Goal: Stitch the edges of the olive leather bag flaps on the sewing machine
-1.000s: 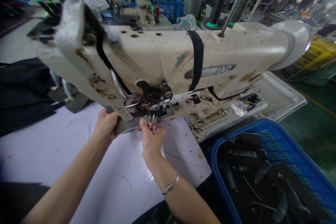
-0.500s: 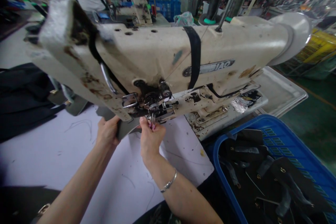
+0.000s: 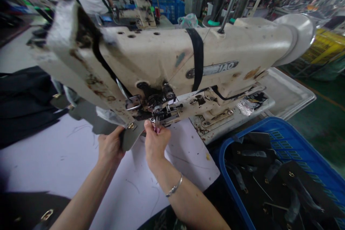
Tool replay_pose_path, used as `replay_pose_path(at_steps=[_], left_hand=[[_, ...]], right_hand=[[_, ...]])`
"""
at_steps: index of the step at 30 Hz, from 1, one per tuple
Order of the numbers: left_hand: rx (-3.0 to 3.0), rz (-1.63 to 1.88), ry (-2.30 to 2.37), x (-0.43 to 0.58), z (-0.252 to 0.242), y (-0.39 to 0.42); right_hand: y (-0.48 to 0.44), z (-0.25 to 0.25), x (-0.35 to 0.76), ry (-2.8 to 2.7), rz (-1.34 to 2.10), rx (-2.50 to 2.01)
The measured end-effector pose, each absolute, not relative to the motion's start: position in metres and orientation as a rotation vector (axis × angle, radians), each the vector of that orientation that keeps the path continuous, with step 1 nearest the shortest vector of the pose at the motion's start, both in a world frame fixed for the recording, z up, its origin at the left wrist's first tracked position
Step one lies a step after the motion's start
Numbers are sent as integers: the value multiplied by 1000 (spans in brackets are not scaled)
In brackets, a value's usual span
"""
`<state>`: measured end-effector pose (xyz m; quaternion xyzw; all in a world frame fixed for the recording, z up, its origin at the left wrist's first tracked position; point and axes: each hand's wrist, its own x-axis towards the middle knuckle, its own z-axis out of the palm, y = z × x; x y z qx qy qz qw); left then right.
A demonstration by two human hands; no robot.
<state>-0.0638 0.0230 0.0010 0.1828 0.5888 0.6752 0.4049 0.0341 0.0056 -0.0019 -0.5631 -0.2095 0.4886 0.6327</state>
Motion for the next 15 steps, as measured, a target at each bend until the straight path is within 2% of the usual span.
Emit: replay_pose_path(at_steps=[10, 15], left_hand=[[378, 1786, 1481, -44, 7, -8], [595, 1738, 1650, -37, 10, -30]], right_hand=[[3, 7, 43, -457, 1141, -1268], [4, 6, 48, -455, 1159, -1277]])
